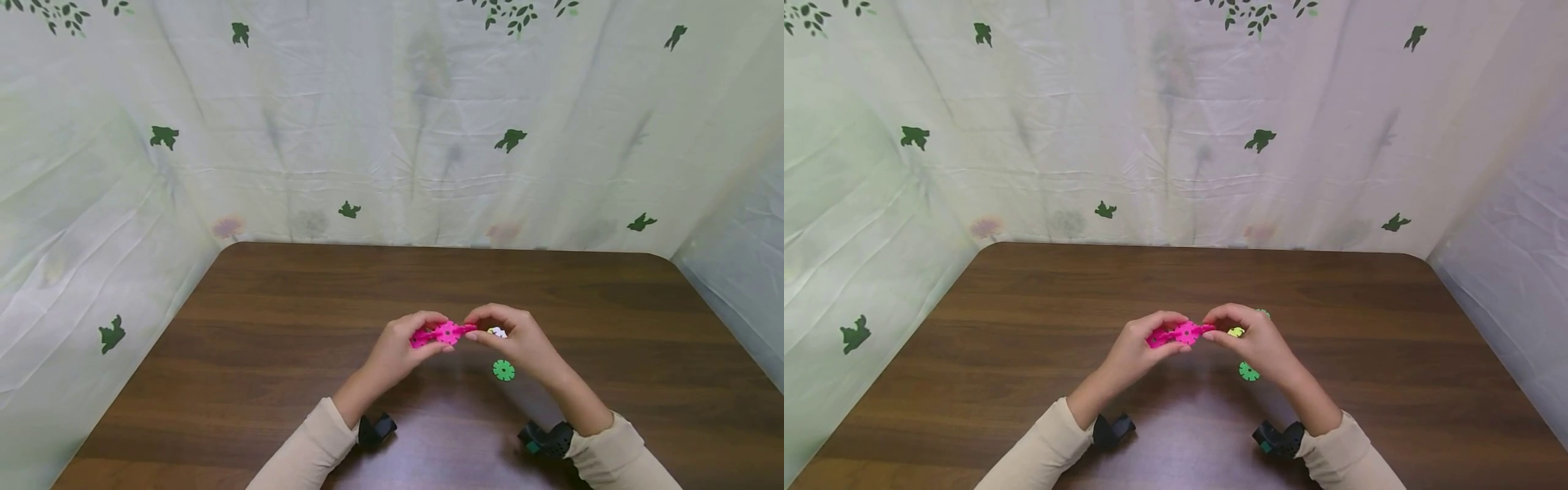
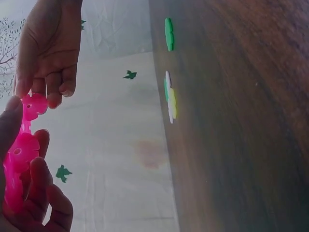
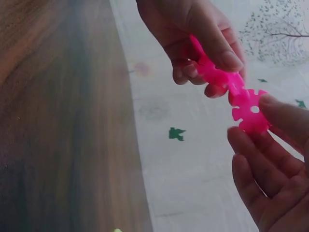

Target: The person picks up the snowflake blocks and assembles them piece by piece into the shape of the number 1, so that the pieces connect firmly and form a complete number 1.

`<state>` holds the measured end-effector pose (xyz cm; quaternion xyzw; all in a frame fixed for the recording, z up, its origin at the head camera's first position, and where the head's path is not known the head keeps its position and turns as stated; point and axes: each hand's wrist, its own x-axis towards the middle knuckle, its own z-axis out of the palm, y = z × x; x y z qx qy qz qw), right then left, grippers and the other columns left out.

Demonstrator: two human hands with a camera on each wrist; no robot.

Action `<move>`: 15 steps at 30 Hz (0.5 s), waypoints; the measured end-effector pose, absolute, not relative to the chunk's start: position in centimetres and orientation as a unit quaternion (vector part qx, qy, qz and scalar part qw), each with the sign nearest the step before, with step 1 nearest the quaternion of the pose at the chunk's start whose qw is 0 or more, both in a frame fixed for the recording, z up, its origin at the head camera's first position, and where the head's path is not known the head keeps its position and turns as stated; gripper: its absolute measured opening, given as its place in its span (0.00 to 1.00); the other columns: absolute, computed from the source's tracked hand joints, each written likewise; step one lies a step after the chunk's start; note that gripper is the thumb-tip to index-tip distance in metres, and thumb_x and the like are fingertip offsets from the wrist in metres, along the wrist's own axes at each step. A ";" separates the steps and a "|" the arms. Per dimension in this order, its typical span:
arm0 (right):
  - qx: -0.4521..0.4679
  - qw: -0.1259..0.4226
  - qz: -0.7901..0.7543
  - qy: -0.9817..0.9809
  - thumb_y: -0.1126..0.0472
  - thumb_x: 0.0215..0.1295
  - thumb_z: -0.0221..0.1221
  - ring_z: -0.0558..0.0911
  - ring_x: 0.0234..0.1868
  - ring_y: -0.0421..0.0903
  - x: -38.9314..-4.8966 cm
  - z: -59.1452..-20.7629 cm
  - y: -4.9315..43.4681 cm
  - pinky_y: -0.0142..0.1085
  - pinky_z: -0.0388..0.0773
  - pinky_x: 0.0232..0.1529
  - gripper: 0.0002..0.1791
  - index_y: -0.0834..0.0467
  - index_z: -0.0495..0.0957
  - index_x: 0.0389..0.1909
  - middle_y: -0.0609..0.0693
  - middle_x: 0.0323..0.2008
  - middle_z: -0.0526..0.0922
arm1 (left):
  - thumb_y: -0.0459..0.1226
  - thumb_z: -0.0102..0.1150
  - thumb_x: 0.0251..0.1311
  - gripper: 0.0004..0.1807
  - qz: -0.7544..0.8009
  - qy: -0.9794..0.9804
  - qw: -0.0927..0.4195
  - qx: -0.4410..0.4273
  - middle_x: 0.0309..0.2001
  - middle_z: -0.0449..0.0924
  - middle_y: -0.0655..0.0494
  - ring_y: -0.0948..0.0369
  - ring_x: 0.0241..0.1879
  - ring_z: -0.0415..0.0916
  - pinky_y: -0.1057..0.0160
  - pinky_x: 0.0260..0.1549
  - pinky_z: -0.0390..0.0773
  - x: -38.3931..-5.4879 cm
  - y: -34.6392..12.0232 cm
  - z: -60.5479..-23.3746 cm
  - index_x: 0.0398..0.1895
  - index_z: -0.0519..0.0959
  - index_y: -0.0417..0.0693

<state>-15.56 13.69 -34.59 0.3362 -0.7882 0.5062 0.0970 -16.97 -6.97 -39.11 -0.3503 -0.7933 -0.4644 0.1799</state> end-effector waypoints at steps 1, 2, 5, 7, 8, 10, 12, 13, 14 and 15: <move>0.337 0.099 0.501 -0.791 0.76 0.48 0.62 0.77 0.31 0.42 -15.6 -34.5 13.8 0.32 0.75 0.31 0.10 0.63 0.78 0.33 0.52 0.31 0.79 | 0.36 0.71 0.40 0.20 -0.461 -0.795 0.181 -0.352 0.35 0.80 0.55 0.65 0.33 0.75 0.72 0.32 0.74 -17.0 -7.0 -39.1 0.40 0.78 0.42; 0.339 0.101 0.497 -0.792 0.75 0.48 0.62 0.77 0.31 0.42 -15.6 -34.5 13.8 0.32 0.75 0.31 0.10 0.63 0.78 0.33 0.51 0.31 0.79 | 0.37 0.70 0.40 0.20 -0.457 -0.796 0.181 -0.353 0.35 0.80 0.55 0.65 0.34 0.75 0.72 0.33 0.74 -17.0 -7.0 -39.1 0.40 0.78 0.42; 0.350 0.109 0.495 -0.788 0.76 0.48 0.62 0.76 0.30 0.42 -15.6 -34.5 13.9 0.32 0.74 0.28 0.10 0.63 0.78 0.32 0.51 0.30 0.79 | 0.38 0.70 0.41 0.21 -0.448 -0.800 0.178 -0.357 0.36 0.80 0.55 0.65 0.35 0.75 0.72 0.34 0.74 -17.0 -7.0 -39.0 0.40 0.78 0.41; 0.355 0.111 0.499 -0.783 0.77 0.48 0.61 0.76 0.29 0.42 -15.6 -34.6 13.9 0.31 0.73 0.26 0.10 0.64 0.78 0.31 0.51 0.29 0.79 | 0.38 0.71 0.41 0.21 -0.443 -0.802 0.177 -0.358 0.37 0.80 0.55 0.65 0.36 0.75 0.72 0.35 0.73 -17.0 -7.0 -39.0 0.41 0.78 0.41; 0.356 0.110 0.501 -0.781 0.77 0.48 0.61 0.76 0.28 0.42 -15.6 -34.6 13.9 0.31 0.72 0.25 0.10 0.64 0.78 0.31 0.51 0.29 0.79 | 0.38 0.71 0.40 0.22 -0.442 -0.802 0.178 -0.359 0.37 0.80 0.55 0.65 0.35 0.75 0.72 0.34 0.74 -17.0 -7.0 -39.0 0.41 0.78 0.41; 0.353 0.108 0.506 -0.780 0.77 0.48 0.61 0.75 0.27 0.43 -15.6 -34.6 13.9 0.31 0.71 0.23 0.09 0.64 0.78 0.31 0.51 0.29 0.79 | 0.38 0.71 0.41 0.22 -0.441 -0.801 0.180 -0.362 0.38 0.79 0.55 0.65 0.35 0.75 0.73 0.34 0.73 -17.0 -7.0 -39.0 0.42 0.78 0.41; 0.346 0.101 0.512 -0.779 0.77 0.49 0.61 0.76 0.26 0.45 -15.6 -34.7 13.9 0.32 0.71 0.23 0.09 0.64 0.78 0.31 0.52 0.29 0.79 | 0.38 0.71 0.41 0.23 -0.442 -0.797 0.186 -0.367 0.39 0.78 0.55 0.64 0.35 0.74 0.73 0.33 0.73 -17.0 -7.0 -39.0 0.44 0.77 0.41; 0.341 0.097 0.518 -0.779 0.77 0.49 0.61 0.76 0.26 0.46 -15.6 -34.7 13.9 0.32 0.71 0.23 0.09 0.65 0.78 0.31 0.53 0.28 0.79 | 0.37 0.71 0.41 0.24 -0.442 -0.795 0.189 -0.370 0.40 0.78 0.55 0.64 0.35 0.74 0.73 0.33 0.73 -17.0 -6.9 -39.0 0.45 0.77 0.41; 0.337 0.092 0.522 -0.778 0.77 0.49 0.60 0.76 0.26 0.48 -15.6 -34.7 13.9 0.32 0.72 0.23 0.08 0.65 0.77 0.31 0.53 0.28 0.79 | 0.37 0.70 0.42 0.24 -0.441 -0.794 0.192 -0.372 0.40 0.77 0.55 0.64 0.36 0.74 0.73 0.34 0.72 -17.0 -6.9 -39.0 0.45 0.76 0.42; 0.331 0.086 0.528 -0.778 0.77 0.49 0.60 0.76 0.26 0.50 -15.6 -34.8 13.9 0.32 0.72 0.23 0.08 0.66 0.77 0.31 0.54 0.28 0.79 | 0.37 0.70 0.43 0.24 -0.441 -0.792 0.194 -0.375 0.41 0.77 0.55 0.64 0.36 0.73 0.74 0.34 0.72 -17.0 -6.9 -38.9 0.45 0.76 0.42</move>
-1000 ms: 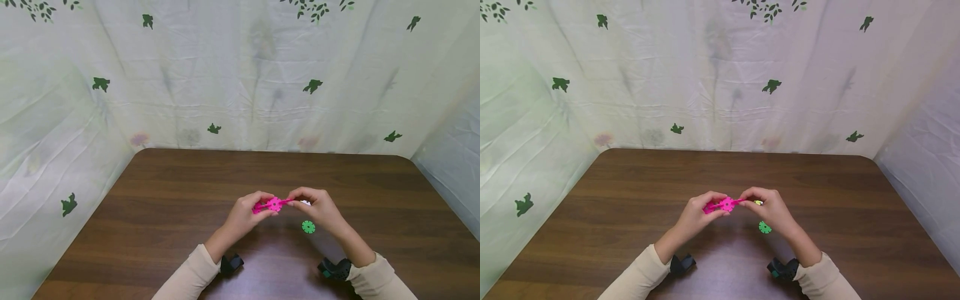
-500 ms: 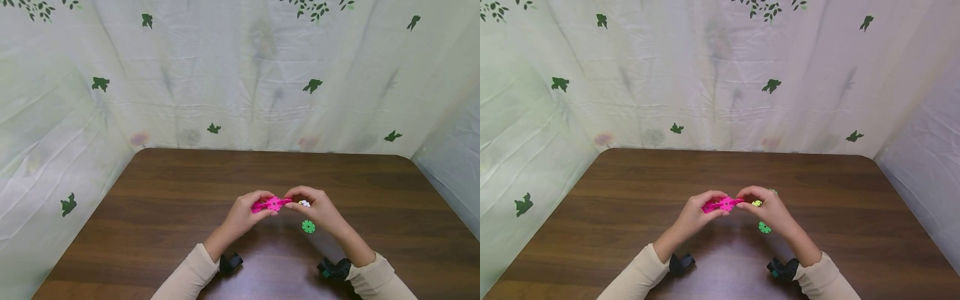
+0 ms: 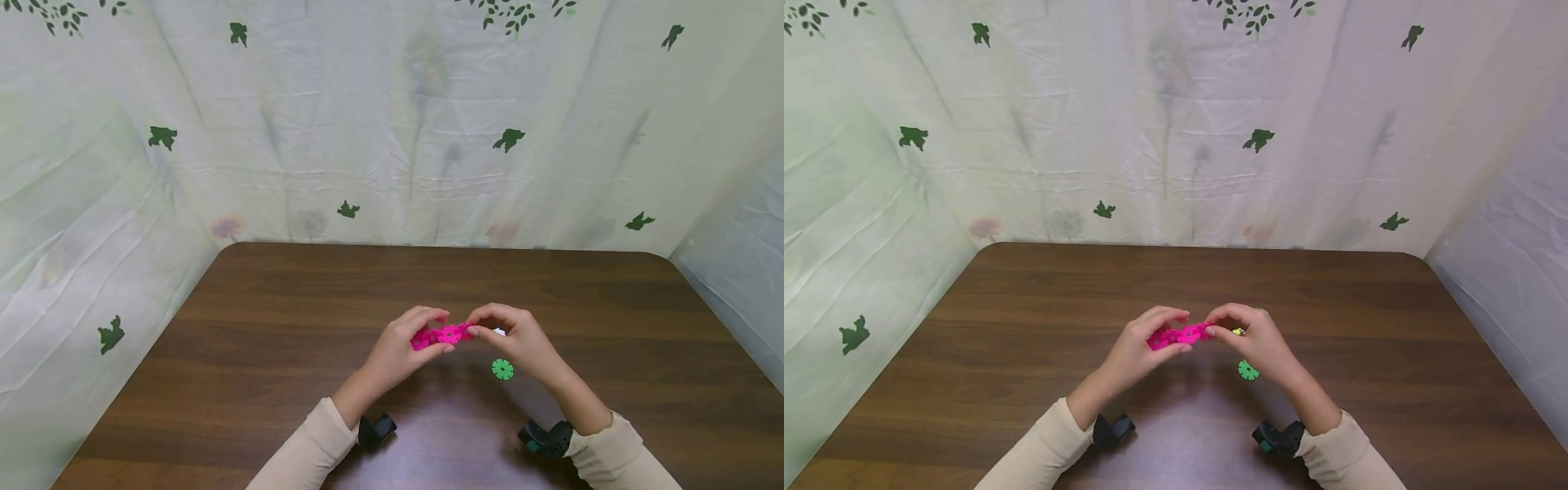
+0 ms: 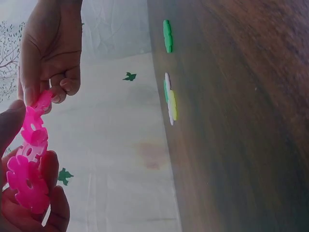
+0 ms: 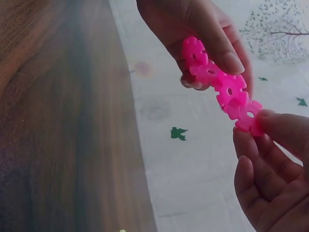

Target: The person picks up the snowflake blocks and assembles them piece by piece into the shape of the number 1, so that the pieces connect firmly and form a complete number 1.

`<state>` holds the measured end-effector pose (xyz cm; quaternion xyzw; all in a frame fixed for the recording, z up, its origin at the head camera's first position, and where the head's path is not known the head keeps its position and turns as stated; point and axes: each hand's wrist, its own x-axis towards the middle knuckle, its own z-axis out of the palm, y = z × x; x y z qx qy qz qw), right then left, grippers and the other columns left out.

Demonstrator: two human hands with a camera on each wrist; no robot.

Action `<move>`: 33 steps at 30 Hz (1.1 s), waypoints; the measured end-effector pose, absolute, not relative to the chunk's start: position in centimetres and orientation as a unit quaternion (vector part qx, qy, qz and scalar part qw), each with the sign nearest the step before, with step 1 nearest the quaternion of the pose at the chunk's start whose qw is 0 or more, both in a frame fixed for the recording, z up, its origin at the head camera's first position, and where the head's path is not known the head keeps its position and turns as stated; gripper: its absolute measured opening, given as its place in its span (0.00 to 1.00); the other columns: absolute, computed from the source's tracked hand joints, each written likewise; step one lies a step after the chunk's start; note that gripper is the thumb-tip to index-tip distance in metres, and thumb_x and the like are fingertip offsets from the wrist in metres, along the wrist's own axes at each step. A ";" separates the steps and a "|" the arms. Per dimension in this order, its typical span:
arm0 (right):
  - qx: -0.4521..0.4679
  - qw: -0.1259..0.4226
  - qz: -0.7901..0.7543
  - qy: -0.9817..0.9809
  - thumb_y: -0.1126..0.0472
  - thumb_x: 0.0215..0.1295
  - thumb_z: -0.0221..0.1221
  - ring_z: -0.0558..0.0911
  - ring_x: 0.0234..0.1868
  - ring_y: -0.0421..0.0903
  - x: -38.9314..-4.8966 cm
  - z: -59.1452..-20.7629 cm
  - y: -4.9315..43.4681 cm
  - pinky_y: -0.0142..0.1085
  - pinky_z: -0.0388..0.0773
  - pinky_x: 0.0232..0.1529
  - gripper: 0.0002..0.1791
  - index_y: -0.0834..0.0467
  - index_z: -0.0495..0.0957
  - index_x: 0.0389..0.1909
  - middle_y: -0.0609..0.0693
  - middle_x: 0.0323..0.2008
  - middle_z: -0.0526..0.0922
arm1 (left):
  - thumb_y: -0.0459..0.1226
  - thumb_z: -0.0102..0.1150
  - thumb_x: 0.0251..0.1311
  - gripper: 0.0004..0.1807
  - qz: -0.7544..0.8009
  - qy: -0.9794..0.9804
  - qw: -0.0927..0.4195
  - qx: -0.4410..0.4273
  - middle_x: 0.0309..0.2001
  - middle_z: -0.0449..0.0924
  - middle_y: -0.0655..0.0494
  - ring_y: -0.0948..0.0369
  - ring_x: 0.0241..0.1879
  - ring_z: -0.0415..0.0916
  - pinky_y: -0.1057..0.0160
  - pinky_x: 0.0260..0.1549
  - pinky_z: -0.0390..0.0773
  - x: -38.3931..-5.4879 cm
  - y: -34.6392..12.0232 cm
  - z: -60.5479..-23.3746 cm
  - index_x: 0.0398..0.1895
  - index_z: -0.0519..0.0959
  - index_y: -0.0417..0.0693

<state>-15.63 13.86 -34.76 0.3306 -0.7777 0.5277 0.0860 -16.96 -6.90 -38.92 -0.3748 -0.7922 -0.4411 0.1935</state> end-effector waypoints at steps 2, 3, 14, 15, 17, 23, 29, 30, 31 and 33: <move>0.317 0.074 0.536 -0.779 0.77 0.50 0.60 0.76 0.25 0.51 -15.7 -34.8 13.8 0.33 0.74 0.24 0.08 0.66 0.77 0.32 0.55 0.28 0.79 | 0.37 0.70 0.44 0.23 -0.442 -0.789 0.195 -0.380 0.42 0.76 0.55 0.62 0.37 0.74 0.74 0.34 0.72 -16.9 -6.9 -38.9 0.46 0.76 0.41; 0.311 0.067 0.539 -0.780 0.77 0.50 0.60 0.77 0.25 0.50 -15.6 -34.8 13.7 0.33 0.74 0.24 0.07 0.67 0.77 0.32 0.55 0.28 0.79 | 0.36 0.69 0.44 0.23 -0.442 -0.789 0.192 -0.382 0.42 0.76 0.54 0.62 0.37 0.74 0.75 0.35 0.72 -16.9 -6.9 -38.8 0.46 0.76 0.41; 0.257 -0.008 0.588 -0.767 0.72 0.54 0.60 0.81 0.26 0.47 -16.2 -36.3 13.7 0.39 0.78 0.31 0.06 0.67 0.77 0.33 0.56 0.29 0.80 | 0.35 0.68 0.45 0.21 -0.400 -0.802 0.199 -0.396 0.39 0.77 0.56 0.66 0.34 0.73 0.76 0.33 0.72 -16.5 -6.6 -38.6 0.44 0.76 0.41; 0.252 -0.013 0.593 -0.764 0.71 0.54 0.60 0.81 0.27 0.49 -16.3 -36.6 13.8 0.39 0.78 0.31 0.06 0.66 0.77 0.34 0.56 0.30 0.80 | 0.36 0.69 0.45 0.21 -0.393 -0.804 0.205 -0.396 0.38 0.77 0.56 0.66 0.33 0.73 0.76 0.32 0.72 -16.5 -6.6 -38.7 0.45 0.76 0.41; 0.244 -0.021 0.602 -0.760 0.69 0.54 0.60 0.81 0.27 0.50 -16.5 -37.2 13.8 0.40 0.78 0.32 0.06 0.66 0.77 0.34 0.57 0.31 0.79 | 0.37 0.69 0.44 0.22 -0.381 -0.808 0.215 -0.396 0.37 0.77 0.56 0.66 0.32 0.73 0.76 0.31 0.71 -16.4 -6.6 -38.7 0.45 0.76 0.42; 0.236 -0.037 0.637 -0.733 0.68 0.55 0.61 0.82 0.28 0.50 -16.7 -38.0 13.6 0.40 0.78 0.34 0.08 0.68 0.77 0.35 0.59 0.33 0.77 | 0.40 0.72 0.40 0.22 -0.355 -0.813 0.248 -0.389 0.31 0.77 0.59 0.67 0.27 0.70 0.75 0.28 0.69 -16.5 -6.5 -39.0 0.42 0.78 0.45; 0.230 -0.057 0.649 -0.723 0.68 0.56 0.60 0.81 0.28 0.49 -16.6 -38.0 13.4 0.40 0.78 0.34 0.09 0.69 0.76 0.36 0.59 0.32 0.79 | 0.42 0.71 0.41 0.18 -0.335 -0.818 0.269 -0.383 0.28 0.77 0.63 0.69 0.24 0.67 0.73 0.25 0.67 -16.5 -6.5 -39.2 0.38 0.80 0.48; 0.231 -0.059 0.649 -0.723 0.68 0.56 0.60 0.81 0.29 0.49 -16.6 -37.9 13.4 0.41 0.77 0.35 0.09 0.69 0.76 0.37 0.59 0.32 0.79 | 0.42 0.71 0.41 0.18 -0.335 -0.818 0.271 -0.382 0.28 0.77 0.63 0.70 0.23 0.67 0.74 0.24 0.66 -16.5 -6.5 -39.2 0.37 0.81 0.48; 0.231 -0.060 0.646 -0.725 0.68 0.56 0.60 0.81 0.29 0.49 -16.5 -37.9 13.4 0.42 0.77 0.35 0.10 0.69 0.76 0.37 0.59 0.32 0.79 | 0.42 0.71 0.41 0.17 -0.334 -0.817 0.274 -0.381 0.28 0.77 0.63 0.69 0.23 0.68 0.73 0.24 0.66 -16.5 -6.5 -39.2 0.37 0.81 0.49; 0.236 -0.054 0.638 -0.731 0.67 0.56 0.60 0.81 0.31 0.49 -16.5 -37.8 13.4 0.43 0.77 0.35 0.10 0.68 0.76 0.38 0.59 0.33 0.79 | 0.42 0.71 0.41 0.17 -0.333 -0.817 0.277 -0.380 0.27 0.77 0.63 0.70 0.23 0.68 0.74 0.24 0.66 -16.6 -6.5 -39.2 0.37 0.81 0.49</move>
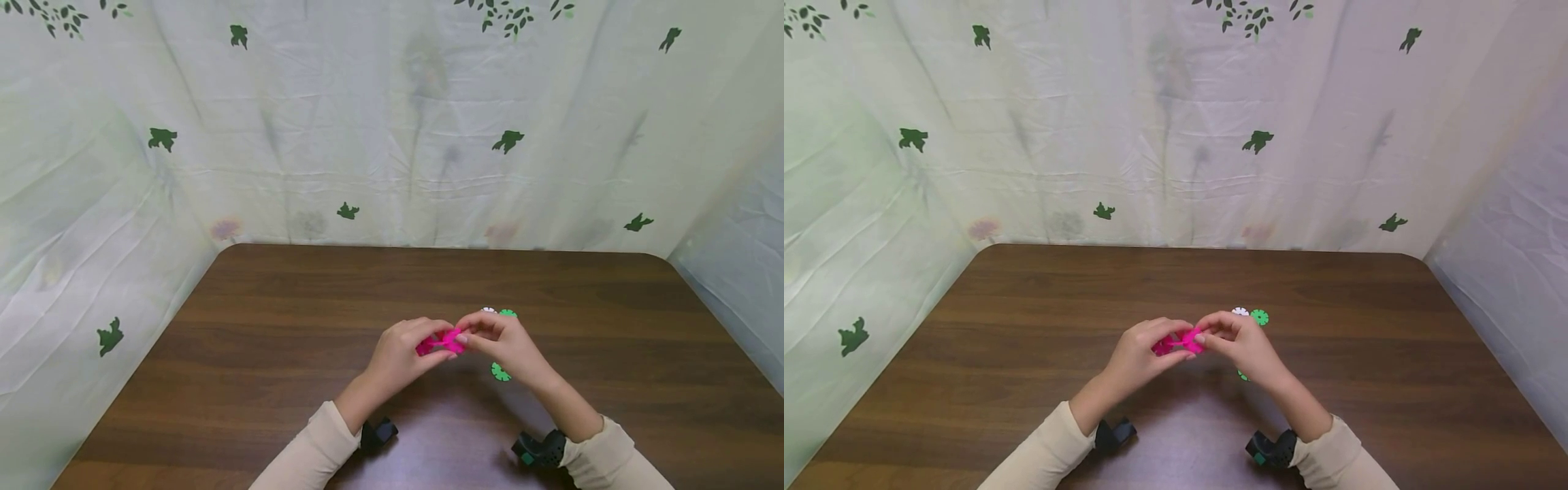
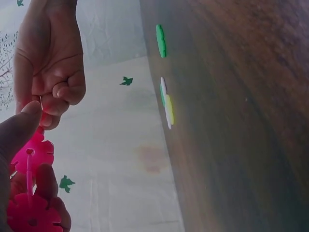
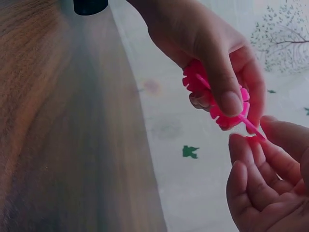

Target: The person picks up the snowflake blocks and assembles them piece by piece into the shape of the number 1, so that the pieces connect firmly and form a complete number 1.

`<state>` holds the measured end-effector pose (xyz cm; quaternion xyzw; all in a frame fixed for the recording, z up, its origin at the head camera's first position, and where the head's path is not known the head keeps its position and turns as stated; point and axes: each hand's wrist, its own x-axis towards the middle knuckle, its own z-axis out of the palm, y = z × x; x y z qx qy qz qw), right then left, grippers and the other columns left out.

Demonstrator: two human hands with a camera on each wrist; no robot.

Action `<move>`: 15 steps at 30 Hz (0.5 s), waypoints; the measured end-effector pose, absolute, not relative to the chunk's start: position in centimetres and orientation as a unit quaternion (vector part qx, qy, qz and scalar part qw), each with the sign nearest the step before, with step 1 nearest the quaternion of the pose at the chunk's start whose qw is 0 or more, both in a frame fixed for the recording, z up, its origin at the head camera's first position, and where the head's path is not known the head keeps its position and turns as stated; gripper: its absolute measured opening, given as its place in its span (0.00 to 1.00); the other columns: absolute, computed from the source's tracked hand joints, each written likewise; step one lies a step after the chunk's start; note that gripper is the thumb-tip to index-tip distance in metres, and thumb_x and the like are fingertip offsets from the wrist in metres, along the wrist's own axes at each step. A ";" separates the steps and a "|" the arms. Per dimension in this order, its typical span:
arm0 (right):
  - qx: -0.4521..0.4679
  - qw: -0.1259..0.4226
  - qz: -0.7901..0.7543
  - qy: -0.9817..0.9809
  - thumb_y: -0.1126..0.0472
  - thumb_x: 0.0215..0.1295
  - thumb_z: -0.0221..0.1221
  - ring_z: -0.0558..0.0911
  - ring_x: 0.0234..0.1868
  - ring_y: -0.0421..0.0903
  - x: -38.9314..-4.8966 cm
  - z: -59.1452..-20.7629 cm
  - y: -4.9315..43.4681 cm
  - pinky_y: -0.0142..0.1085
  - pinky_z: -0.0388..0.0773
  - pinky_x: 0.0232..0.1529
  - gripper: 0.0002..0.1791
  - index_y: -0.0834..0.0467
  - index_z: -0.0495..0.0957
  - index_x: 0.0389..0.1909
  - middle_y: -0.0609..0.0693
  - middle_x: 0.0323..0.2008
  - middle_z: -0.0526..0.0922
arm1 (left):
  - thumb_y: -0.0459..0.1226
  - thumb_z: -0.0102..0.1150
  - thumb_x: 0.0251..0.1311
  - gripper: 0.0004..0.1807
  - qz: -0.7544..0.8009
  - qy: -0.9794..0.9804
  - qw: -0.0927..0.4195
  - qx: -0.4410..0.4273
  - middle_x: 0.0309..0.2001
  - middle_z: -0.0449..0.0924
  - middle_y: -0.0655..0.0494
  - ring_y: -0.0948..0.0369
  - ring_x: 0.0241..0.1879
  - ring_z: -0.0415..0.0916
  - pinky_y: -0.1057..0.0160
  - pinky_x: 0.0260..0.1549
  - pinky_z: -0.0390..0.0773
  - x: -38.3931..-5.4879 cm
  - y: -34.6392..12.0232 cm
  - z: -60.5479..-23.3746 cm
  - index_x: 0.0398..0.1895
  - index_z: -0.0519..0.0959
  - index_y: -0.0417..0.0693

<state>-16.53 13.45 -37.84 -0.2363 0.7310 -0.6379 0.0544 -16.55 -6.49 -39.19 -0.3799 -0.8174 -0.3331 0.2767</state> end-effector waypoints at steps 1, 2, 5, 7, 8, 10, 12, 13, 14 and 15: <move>-0.240 0.050 -0.633 0.734 0.67 0.56 0.60 0.81 0.31 0.49 -16.5 -37.8 13.5 0.43 0.77 0.36 0.11 0.69 0.76 0.39 0.59 0.33 0.79 | 0.42 0.71 0.40 0.17 -0.333 -0.817 0.278 -0.379 0.27 0.77 0.63 0.70 0.23 0.68 0.74 0.24 0.66 -16.6 -6.5 -39.2 0.37 0.81 0.49; -0.243 0.043 -0.625 0.740 0.67 0.56 0.60 0.81 0.32 0.48 -16.5 -37.8 13.6 0.42 0.77 0.36 0.11 0.68 0.75 0.40 0.58 0.33 0.79 | 0.42 0.71 0.40 0.17 -0.333 -0.817 0.279 -0.379 0.27 0.78 0.63 0.70 0.23 0.68 0.74 0.24 0.66 -16.6 -6.5 -39.2 0.37 0.81 0.49; -0.254 0.017 -0.601 0.757 0.68 0.56 0.60 0.80 0.35 0.46 -16.3 -37.5 13.9 0.38 0.77 0.37 0.13 0.66 0.75 0.42 0.57 0.36 0.79 | 0.42 0.72 0.40 0.18 -0.333 -0.818 0.278 -0.377 0.28 0.78 0.62 0.69 0.23 0.69 0.74 0.24 0.67 -16.5 -6.5 -39.1 0.36 0.81 0.48; -0.260 0.002 -0.589 0.765 0.68 0.56 0.60 0.79 0.38 0.46 -16.2 -37.3 14.1 0.37 0.76 0.38 0.14 0.66 0.74 0.44 0.55 0.37 0.79 | 0.42 0.72 0.40 0.18 -0.332 -0.819 0.278 -0.376 0.29 0.78 0.61 0.69 0.24 0.70 0.74 0.24 0.68 -16.5 -6.5 -39.1 0.36 0.81 0.48; -0.263 -0.007 -0.584 0.768 0.68 0.56 0.60 0.79 0.39 0.46 -16.1 -37.3 14.3 0.37 0.76 0.38 0.15 0.65 0.74 0.45 0.55 0.38 0.79 | 0.42 0.72 0.39 0.18 -0.331 -0.820 0.278 -0.376 0.29 0.79 0.61 0.68 0.24 0.70 0.74 0.24 0.68 -16.5 -6.5 -39.1 0.37 0.81 0.48; -0.267 -0.020 -0.578 0.771 0.68 0.55 0.61 0.79 0.41 0.48 -16.0 -37.2 14.6 0.37 0.75 0.40 0.17 0.65 0.73 0.46 0.54 0.40 0.79 | 0.42 0.72 0.39 0.18 -0.330 -0.820 0.279 -0.375 0.29 0.79 0.61 0.68 0.25 0.71 0.74 0.25 0.69 -16.5 -6.6 -39.1 0.37 0.81 0.48; -0.269 -0.032 -0.574 0.773 0.68 0.54 0.62 0.78 0.41 0.49 -15.9 -37.2 14.9 0.37 0.75 0.40 0.18 0.64 0.73 0.47 0.54 0.40 0.78 | 0.42 0.72 0.39 0.18 -0.330 -0.820 0.279 -0.375 0.30 0.79 0.62 0.68 0.25 0.71 0.73 0.25 0.69 -16.5 -6.6 -39.1 0.37 0.81 0.49; -0.269 -0.037 -0.571 0.774 0.69 0.53 0.62 0.78 0.41 0.50 -15.9 -37.2 15.1 0.37 0.75 0.41 0.19 0.63 0.73 0.47 0.55 0.40 0.78 | 0.42 0.72 0.40 0.18 -0.330 -0.820 0.278 -0.375 0.30 0.79 0.62 0.68 0.26 0.71 0.73 0.25 0.69 -16.5 -6.6 -39.1 0.37 0.81 0.49; -0.266 -0.041 -0.568 0.778 0.69 0.52 0.63 0.78 0.41 0.49 -15.8 -37.3 15.3 0.36 0.75 0.40 0.20 0.62 0.73 0.47 0.54 0.40 0.78 | 0.43 0.72 0.40 0.18 -0.329 -0.821 0.278 -0.376 0.30 0.79 0.62 0.68 0.26 0.72 0.73 0.26 0.69 -16.6 -6.6 -39.1 0.37 0.81 0.49; -0.265 -0.045 -0.561 0.783 0.69 0.51 0.63 0.78 0.41 0.49 -15.7 -37.3 15.5 0.36 0.75 0.41 0.20 0.61 0.73 0.48 0.54 0.40 0.78 | 0.43 0.72 0.40 0.18 -0.328 -0.821 0.277 -0.375 0.30 0.79 0.62 0.67 0.26 0.72 0.73 0.26 0.69 -16.6 -6.6 -39.1 0.37 0.81 0.49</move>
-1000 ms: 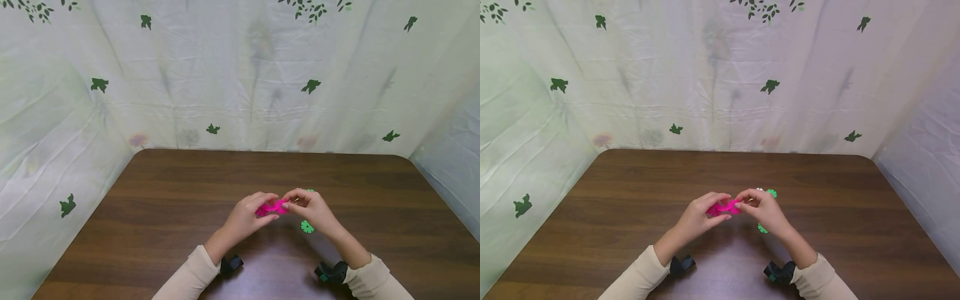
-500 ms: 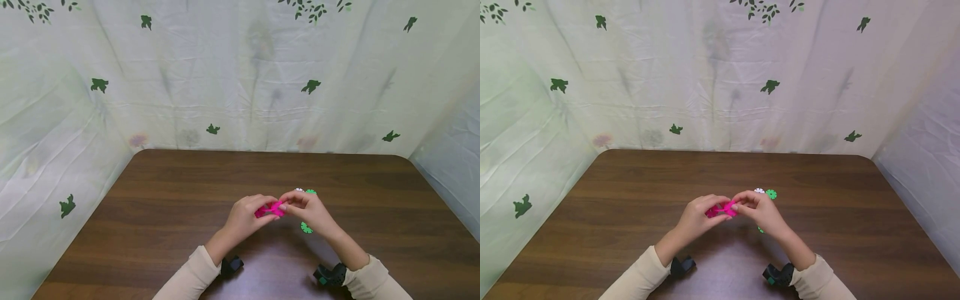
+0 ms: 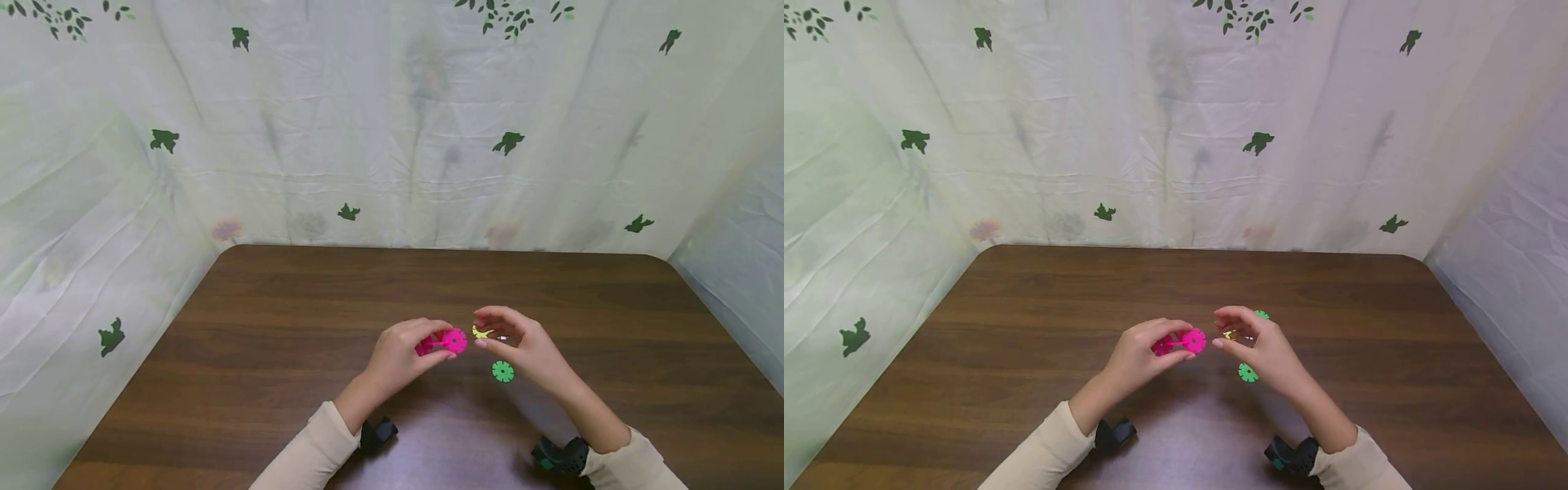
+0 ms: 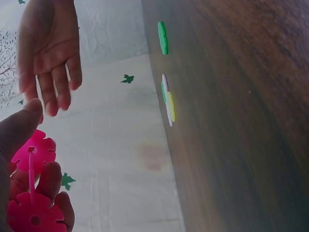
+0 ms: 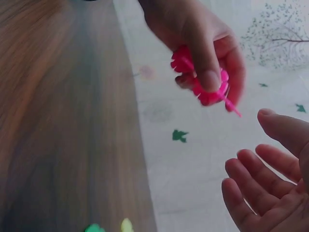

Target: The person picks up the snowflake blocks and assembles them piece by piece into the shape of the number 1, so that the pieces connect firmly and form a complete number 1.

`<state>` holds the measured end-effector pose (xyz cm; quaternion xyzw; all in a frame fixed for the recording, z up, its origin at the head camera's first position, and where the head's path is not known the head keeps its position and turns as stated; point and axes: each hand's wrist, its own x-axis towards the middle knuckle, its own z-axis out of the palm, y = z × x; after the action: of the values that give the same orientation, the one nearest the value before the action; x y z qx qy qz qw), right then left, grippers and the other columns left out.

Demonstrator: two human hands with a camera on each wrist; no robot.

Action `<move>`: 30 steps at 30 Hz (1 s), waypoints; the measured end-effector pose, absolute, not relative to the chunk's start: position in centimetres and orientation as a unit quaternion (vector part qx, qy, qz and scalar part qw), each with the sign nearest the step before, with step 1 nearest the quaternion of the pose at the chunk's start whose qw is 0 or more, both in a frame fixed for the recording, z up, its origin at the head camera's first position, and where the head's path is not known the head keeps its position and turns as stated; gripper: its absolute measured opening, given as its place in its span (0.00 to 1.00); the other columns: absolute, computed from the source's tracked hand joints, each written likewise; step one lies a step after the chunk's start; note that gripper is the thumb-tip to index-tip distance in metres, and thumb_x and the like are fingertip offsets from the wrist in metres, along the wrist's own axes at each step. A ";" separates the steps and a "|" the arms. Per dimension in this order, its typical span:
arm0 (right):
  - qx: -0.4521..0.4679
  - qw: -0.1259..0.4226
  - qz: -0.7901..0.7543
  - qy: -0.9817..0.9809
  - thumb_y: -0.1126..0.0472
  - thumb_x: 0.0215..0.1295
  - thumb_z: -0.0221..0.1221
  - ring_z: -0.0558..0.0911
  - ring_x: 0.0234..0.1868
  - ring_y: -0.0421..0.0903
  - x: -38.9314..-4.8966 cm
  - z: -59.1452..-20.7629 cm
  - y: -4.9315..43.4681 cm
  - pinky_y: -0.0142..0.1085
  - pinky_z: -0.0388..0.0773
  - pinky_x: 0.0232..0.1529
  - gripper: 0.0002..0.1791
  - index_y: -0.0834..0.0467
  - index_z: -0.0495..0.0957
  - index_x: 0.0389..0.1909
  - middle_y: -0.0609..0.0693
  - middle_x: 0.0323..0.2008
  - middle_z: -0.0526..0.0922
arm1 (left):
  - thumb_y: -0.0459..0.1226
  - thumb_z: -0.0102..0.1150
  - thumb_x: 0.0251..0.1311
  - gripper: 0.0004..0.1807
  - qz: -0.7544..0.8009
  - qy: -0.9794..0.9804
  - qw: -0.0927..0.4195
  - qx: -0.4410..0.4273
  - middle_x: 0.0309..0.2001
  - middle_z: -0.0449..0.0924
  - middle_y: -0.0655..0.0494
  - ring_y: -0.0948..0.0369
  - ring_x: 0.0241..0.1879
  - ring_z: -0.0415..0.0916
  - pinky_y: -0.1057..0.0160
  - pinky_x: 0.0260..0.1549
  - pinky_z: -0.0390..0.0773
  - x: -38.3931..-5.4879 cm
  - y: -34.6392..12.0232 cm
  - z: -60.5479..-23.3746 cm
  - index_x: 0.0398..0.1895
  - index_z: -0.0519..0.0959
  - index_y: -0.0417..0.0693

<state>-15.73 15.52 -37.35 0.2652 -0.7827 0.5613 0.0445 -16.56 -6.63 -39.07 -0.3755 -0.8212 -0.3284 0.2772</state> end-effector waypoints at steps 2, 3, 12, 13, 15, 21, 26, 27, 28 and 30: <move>0.262 0.050 0.547 -0.794 0.69 0.50 0.64 0.78 0.41 0.48 -15.6 -37.6 15.9 0.36 0.75 0.41 0.22 0.60 0.73 0.48 0.54 0.40 0.78 | 0.43 0.72 0.40 0.18 -0.327 -0.823 0.275 -0.374 0.30 0.79 0.62 0.67 0.27 0.72 0.72 0.27 0.70 -16.6 -6.6 -39.1 0.37 0.81 0.49; 0.260 0.052 0.538 -0.800 0.68 0.50 0.64 0.78 0.41 0.48 -15.6 -37.7 16.1 0.37 0.75 0.41 0.22 0.60 0.73 0.49 0.54 0.40 0.78 | 0.43 0.72 0.40 0.18 -0.326 -0.824 0.274 -0.374 0.30 0.79 0.62 0.67 0.28 0.72 0.72 0.27 0.70 -16.6 -6.7 -39.0 0.37 0.81 0.49; 0.229 0.033 0.499 -0.835 0.59 0.51 0.65 0.78 0.40 0.53 -15.2 -39.5 17.9 0.41 0.75 0.40 0.23 0.59 0.73 0.50 0.56 0.42 0.79 | 0.43 0.72 0.40 0.18 -0.328 -0.826 0.270 -0.371 0.30 0.79 0.62 0.70 0.27 0.70 0.73 0.26 0.69 -16.7 -6.7 -39.0 0.37 0.81 0.49; 0.226 0.028 0.497 -0.838 0.59 0.51 0.65 0.78 0.40 0.53 -15.3 -39.8 18.1 0.40 0.74 0.41 0.24 0.60 0.73 0.50 0.55 0.42 0.79 | 0.42 0.72 0.40 0.18 -0.329 -0.825 0.271 -0.372 0.30 0.79 0.62 0.70 0.27 0.70 0.74 0.26 0.69 -16.7 -6.7 -39.1 0.37 0.81 0.49; 0.217 0.019 0.488 -0.845 0.58 0.51 0.65 0.78 0.41 0.52 -15.3 -40.3 18.4 0.39 0.74 0.41 0.24 0.61 0.73 0.49 0.55 0.43 0.78 | 0.42 0.72 0.39 0.18 -0.329 -0.824 0.272 -0.373 0.30 0.79 0.62 0.70 0.27 0.70 0.74 0.26 0.68 -16.7 -6.7 -39.1 0.37 0.81 0.48; 0.203 -0.019 0.471 -0.858 0.57 0.50 0.66 0.78 0.41 0.50 -15.4 -41.9 19.1 0.37 0.74 0.40 0.24 0.61 0.73 0.48 0.54 0.45 0.78 | 0.42 0.72 0.40 0.18 -0.329 -0.823 0.272 -0.375 0.29 0.78 0.62 0.70 0.26 0.69 0.75 0.25 0.68 -16.7 -6.7 -39.0 0.36 0.81 0.48; 0.216 -0.036 0.459 -0.861 0.59 0.51 0.65 0.77 0.42 0.49 -15.6 -42.7 19.5 0.36 0.74 0.41 0.22 0.61 0.74 0.48 0.53 0.44 0.77 | 0.42 0.72 0.40 0.18 -0.326 -0.826 0.270 -0.373 0.29 0.79 0.62 0.69 0.26 0.69 0.74 0.26 0.68 -16.7 -6.7 -38.9 0.36 0.81 0.48; 0.221 -0.036 0.454 -0.862 0.59 0.51 0.65 0.77 0.42 0.49 -15.7 -42.8 19.5 0.37 0.74 0.41 0.22 0.61 0.74 0.47 0.53 0.44 0.76 | 0.42 0.72 0.40 0.18 -0.326 -0.826 0.271 -0.373 0.29 0.79 0.61 0.69 0.26 0.70 0.74 0.26 0.68 -16.7 -6.7 -38.9 0.36 0.81 0.48; 0.227 -0.036 0.450 -0.863 0.60 0.52 0.65 0.77 0.42 0.49 -15.7 -42.9 19.6 0.37 0.74 0.41 0.21 0.62 0.74 0.47 0.53 0.44 0.76 | 0.42 0.72 0.39 0.18 -0.325 -0.826 0.272 -0.372 0.30 0.79 0.61 0.68 0.26 0.71 0.73 0.26 0.69 -16.7 -6.7 -38.9 0.37 0.81 0.48; 0.236 -0.037 0.437 -0.867 0.61 0.52 0.64 0.76 0.42 0.48 -15.9 -43.0 19.7 0.36 0.74 0.41 0.20 0.61 0.74 0.47 0.53 0.45 0.75 | 0.42 0.72 0.39 0.19 -0.322 -0.826 0.274 -0.372 0.31 0.80 0.61 0.68 0.27 0.71 0.73 0.27 0.69 -16.7 -6.7 -38.9 0.37 0.81 0.48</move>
<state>-15.86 19.69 -43.05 0.2365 -0.8672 0.4367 -0.0368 -16.65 -6.75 -38.87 -0.3717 -0.8263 -0.3223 0.2740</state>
